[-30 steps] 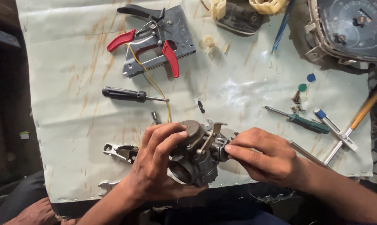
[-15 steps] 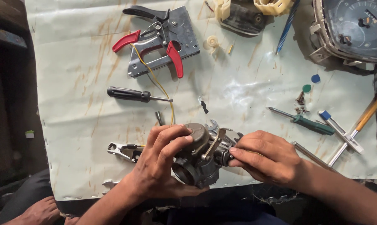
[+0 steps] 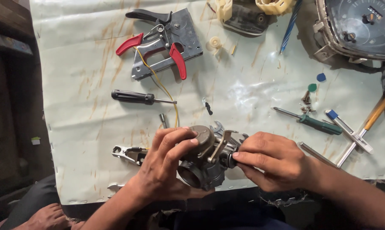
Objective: Disassembling and inspecting a motorcycle carburetor on a workbench.
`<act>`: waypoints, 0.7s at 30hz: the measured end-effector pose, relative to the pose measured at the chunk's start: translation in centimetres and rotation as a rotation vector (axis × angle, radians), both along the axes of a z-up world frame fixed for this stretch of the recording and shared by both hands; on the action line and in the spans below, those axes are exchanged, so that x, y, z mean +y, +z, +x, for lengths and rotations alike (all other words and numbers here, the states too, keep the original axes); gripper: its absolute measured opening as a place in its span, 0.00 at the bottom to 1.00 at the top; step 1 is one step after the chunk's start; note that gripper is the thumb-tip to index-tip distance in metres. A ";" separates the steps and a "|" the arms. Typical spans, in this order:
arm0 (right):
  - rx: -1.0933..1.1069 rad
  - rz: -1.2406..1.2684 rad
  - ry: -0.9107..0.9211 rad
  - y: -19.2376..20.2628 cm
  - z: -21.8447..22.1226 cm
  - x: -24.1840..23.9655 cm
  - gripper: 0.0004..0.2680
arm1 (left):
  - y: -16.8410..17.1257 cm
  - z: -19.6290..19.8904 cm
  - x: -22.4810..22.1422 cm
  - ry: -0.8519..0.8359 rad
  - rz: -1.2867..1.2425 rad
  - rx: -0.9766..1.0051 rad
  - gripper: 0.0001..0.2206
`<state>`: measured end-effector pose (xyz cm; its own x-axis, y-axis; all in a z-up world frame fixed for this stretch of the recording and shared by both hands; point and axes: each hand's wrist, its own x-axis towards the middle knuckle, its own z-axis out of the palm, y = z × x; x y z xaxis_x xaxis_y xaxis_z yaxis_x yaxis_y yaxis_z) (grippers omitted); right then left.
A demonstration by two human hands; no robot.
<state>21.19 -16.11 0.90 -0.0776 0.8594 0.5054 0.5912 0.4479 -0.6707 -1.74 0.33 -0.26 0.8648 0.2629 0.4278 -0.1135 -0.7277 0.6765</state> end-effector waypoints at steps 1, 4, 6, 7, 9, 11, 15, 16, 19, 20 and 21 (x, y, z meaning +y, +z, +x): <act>-0.001 0.000 0.000 0.2 0.1 0.1 0.11 | 0.0 -0.1 0.0 0.000 0.000 -0.001 0.48; -0.038 0.017 0.047 0.6 0.6 0.4 0.10 | -0.1 -0.2 -0.1 0.011 0.006 0.001 0.47; -0.141 0.072 0.071 0.5 1.0 0.5 0.09 | -0.1 -0.3 0.0 0.004 -0.017 0.003 0.48; -0.143 0.071 0.077 0.3 0.9 0.5 0.09 | -0.1 -0.3 0.1 0.009 -0.018 0.001 0.48; -0.259 0.159 0.067 -0.3 0.9 0.4 0.07 | -0.1 -0.2 0.2 0.003 -0.021 -0.004 0.48; -0.277 0.185 0.042 -0.9 0.6 0.3 0.07 | -0.1 -0.2 0.1 0.013 -0.024 -0.005 0.48; -0.219 0.170 -0.059 -1.6 -0.4 -0.1 0.09 | -0.2 -0.2 0.4 0.012 -0.025 -0.011 0.50; -0.219 0.170 -0.063 -1.5 -0.4 -0.1 0.09 | -0.2 -0.1 0.5 0.008 -0.024 -0.011 0.50; -0.029 0.038 -0.096 -1.3 -0.4 -0.2 0.10 | 0.0 -0.1 0.7 0.014 -0.060 0.017 0.51; 0.041 -0.016 -0.084 -1.1 -0.3 -0.2 0.10 | 0.0 -0.1 0.7 0.012 -0.058 0.019 0.52; 0.110 -0.069 -0.073 -0.9 -0.2 -0.1 0.11 | 0.0 -0.1 0.7 0.008 -0.057 0.018 0.52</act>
